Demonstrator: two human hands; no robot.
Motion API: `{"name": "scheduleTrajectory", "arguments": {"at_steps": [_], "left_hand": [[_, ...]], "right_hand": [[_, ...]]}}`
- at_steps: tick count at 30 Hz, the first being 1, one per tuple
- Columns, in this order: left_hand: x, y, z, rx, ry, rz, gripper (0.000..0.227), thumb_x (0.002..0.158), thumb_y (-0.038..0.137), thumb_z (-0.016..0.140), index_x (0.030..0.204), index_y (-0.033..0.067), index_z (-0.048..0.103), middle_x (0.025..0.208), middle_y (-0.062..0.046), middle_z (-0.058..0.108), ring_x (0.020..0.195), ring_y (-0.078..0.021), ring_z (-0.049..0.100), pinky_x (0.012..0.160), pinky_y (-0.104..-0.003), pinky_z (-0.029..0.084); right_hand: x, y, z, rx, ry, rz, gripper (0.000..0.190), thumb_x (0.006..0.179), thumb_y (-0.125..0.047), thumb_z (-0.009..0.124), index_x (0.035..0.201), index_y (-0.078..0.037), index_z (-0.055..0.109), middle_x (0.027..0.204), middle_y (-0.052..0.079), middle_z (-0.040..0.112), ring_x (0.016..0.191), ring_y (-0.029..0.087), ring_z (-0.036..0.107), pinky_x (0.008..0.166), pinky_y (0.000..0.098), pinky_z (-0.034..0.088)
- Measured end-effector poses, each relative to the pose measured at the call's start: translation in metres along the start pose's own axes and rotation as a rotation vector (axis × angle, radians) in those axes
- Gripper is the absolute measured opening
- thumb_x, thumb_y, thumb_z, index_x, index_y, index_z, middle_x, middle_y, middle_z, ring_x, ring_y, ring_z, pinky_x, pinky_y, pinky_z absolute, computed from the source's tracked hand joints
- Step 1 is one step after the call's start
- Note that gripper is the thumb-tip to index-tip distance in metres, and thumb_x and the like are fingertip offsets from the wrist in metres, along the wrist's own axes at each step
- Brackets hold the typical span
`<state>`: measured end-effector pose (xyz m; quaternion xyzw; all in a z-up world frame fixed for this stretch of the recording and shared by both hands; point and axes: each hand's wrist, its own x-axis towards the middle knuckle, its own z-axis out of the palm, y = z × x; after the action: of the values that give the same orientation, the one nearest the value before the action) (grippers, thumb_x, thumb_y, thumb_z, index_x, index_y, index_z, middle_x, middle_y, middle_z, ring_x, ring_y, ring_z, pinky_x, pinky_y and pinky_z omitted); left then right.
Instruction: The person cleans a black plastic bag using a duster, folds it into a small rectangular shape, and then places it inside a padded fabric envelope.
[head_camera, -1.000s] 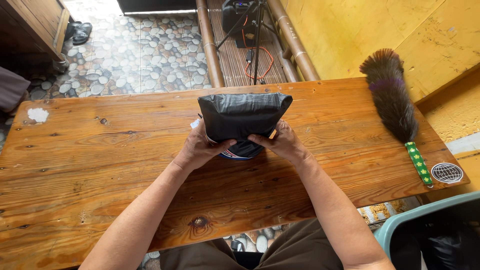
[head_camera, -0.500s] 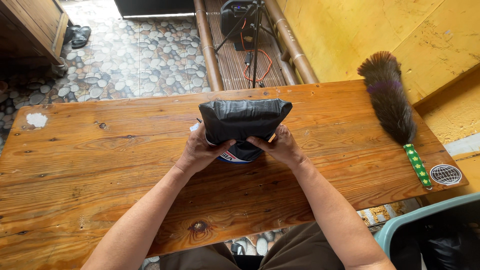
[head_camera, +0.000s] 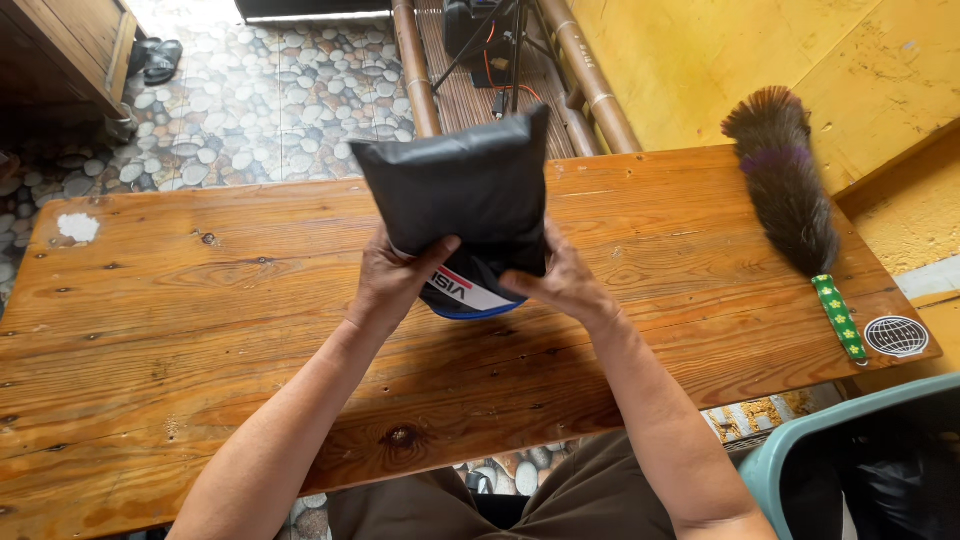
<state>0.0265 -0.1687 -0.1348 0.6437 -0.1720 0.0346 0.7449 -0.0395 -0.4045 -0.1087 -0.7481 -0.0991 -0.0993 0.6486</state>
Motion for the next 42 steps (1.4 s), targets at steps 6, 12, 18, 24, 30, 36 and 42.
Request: {"name": "scheduleTrajectory", "arguments": {"at_steps": [6, 12, 18, 24, 30, 36, 42], "left_hand": [[-0.004, 0.023, 0.010, -0.306, 0.108, -0.010, 0.028, 0.086, 0.007, 0.084, 0.107, 0.0172, 0.070, 0.094, 0.001, 0.077, 0.091, -0.0100, 0.073, 0.085, -0.030, 0.060], [-0.002, 0.066, 0.020, -0.505, 0.239, -0.040, 0.020, 0.090, 0.009, 0.080, 0.106, 0.0180, 0.071, 0.097, -0.002, 0.079, 0.094, -0.0137, 0.076, 0.086, -0.029, 0.063], [-0.016, 0.079, 0.027, -0.721, 0.321, -0.113, 0.022, 0.092, 0.012, 0.078, 0.113, 0.0167, 0.073, 0.105, -0.010, 0.079, 0.099, -0.0238, 0.077, 0.090, -0.038, 0.066], [-0.024, 0.043, 0.025, -0.914, 0.294, -0.204, 0.024, 0.096, 0.022, 0.073, 0.119, 0.0158, 0.072, 0.113, -0.014, 0.077, 0.104, -0.0296, 0.075, 0.093, -0.043, 0.065], [-0.063, 0.070, 0.029, -0.463, -0.098, -0.534, 0.068, 0.103, 0.063, 0.039, 0.129, 0.0047, 0.061, 0.114, -0.020, 0.075, 0.105, -0.0327, 0.073, 0.088, -0.044, 0.054], [-0.069, 0.137, 0.005, 0.401, -0.061, 0.253, 0.039, 0.087, 0.038, 0.082, 0.114, 0.0130, 0.069, 0.084, -0.008, 0.070, 0.070, -0.0243, 0.072, 0.060, -0.031, 0.057], [-0.037, 0.142, 0.015, 0.379, -0.079, 0.447, 0.073, 0.080, 0.035, 0.089, 0.141, 0.0180, 0.053, 0.130, -0.011, 0.064, 0.119, -0.0364, 0.065, 0.101, -0.051, 0.053]], "right_hand": [[-0.006, -0.034, 0.031, 0.314, 0.053, 0.032, 0.079, 0.071, -0.016, 0.094, 0.139, -0.009, 0.054, 0.124, 0.008, 0.066, 0.118, 0.015, 0.059, 0.106, 0.0343, 0.048], [-0.007, -0.052, 0.070, 0.582, 0.175, 0.038, 0.071, 0.086, -0.019, 0.083, 0.147, -0.009, 0.049, 0.141, 0.010, 0.061, 0.133, 0.023, 0.056, 0.115, 0.0451, 0.045], [0.003, -0.049, 0.085, 0.511, 0.376, 0.013, 0.044, 0.084, -0.009, 0.086, 0.123, -0.007, 0.066, 0.114, 0.005, 0.071, 0.111, 0.015, 0.065, 0.102, 0.0362, 0.053], [0.014, -0.072, 0.076, 0.249, 0.398, -0.092, 0.022, 0.082, -0.012, 0.090, 0.095, -0.013, 0.073, 0.083, 0.000, 0.075, 0.085, 0.008, 0.072, 0.084, 0.0279, 0.060], [0.026, -0.126, 0.031, -0.194, 0.175, -0.226, 0.018, 0.080, -0.015, 0.091, 0.090, -0.010, 0.077, 0.076, 0.003, 0.070, 0.076, 0.011, 0.070, 0.074, 0.0284, 0.060], [0.026, -0.190, 0.005, -0.690, -0.174, -0.344, 0.018, 0.078, -0.013, 0.080, 0.093, -0.008, 0.073, 0.081, 0.009, 0.065, 0.079, 0.029, 0.069, 0.074, 0.0412, 0.056], [0.022, -0.208, 0.007, -0.885, -0.400, -0.240, 0.023, 0.077, -0.015, 0.076, 0.099, -0.009, 0.074, 0.089, 0.012, 0.073, 0.085, 0.039, 0.072, 0.076, 0.0486, 0.056]]}}
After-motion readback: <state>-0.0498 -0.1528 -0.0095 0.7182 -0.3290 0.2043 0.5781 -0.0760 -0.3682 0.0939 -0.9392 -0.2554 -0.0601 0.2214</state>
